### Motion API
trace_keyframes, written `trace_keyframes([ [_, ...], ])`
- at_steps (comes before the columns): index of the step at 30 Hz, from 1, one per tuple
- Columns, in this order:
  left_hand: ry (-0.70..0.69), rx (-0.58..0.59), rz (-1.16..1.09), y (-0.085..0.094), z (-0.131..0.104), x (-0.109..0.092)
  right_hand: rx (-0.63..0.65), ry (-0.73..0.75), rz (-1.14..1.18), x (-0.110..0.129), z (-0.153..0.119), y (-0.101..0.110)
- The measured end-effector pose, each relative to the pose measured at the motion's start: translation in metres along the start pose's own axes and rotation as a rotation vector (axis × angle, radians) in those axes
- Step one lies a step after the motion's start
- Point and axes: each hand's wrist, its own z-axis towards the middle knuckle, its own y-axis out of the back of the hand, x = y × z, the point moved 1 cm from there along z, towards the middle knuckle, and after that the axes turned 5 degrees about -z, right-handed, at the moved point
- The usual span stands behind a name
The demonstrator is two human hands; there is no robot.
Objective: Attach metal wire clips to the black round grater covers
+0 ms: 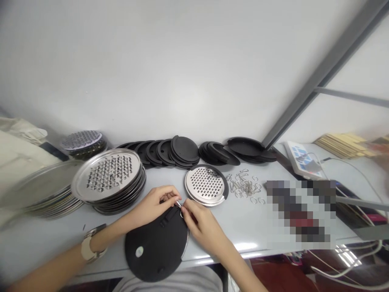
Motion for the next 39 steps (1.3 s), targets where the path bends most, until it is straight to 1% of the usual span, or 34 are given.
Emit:
trace_keyframes([
  [7, -0.009, -0.012, 0.015, -0.0005, -0.0009, -0.0001, 0.0, 0.0, 0.018, -0.0016, -0.0016, 0.0004],
  [13, -0.006, -0.011, -0.039, -0.0006, -0.0013, -0.0015, 0.015, -0.009, 0.04, -0.0008, -0.0027, 0.0002],
  [18, 0.002, -0.009, -0.026, -0.0005, -0.0014, -0.0005, 0.008, -0.022, 0.04, -0.0028, -0.0035, -0.0011],
  [25, 0.02, -0.003, -0.032, -0.0009, -0.0004, -0.0017, -0.056, -0.02, 0.011, -0.0033, -0.0034, 0.0],
  [28, 0.015, 0.007, -0.05, -0.0004, -0.0002, -0.0028, -0.024, -0.017, 0.048, -0.0028, -0.0038, 0.0003],
  [31, 0.011, 0.019, -0.071, 0.0003, 0.0002, -0.0022, 0.003, -0.003, 0.025, -0.0035, -0.0046, -0.0006],
  [36, 0.013, 0.029, -0.085, 0.0005, -0.0001, -0.0019, -0.018, -0.005, 0.026, -0.0029, -0.0042, -0.0013],
  [39, 0.015, 0.037, -0.082, 0.0004, -0.0009, -0.0033, -0.006, -0.008, 0.054, -0.0008, -0.0035, -0.0005],
])
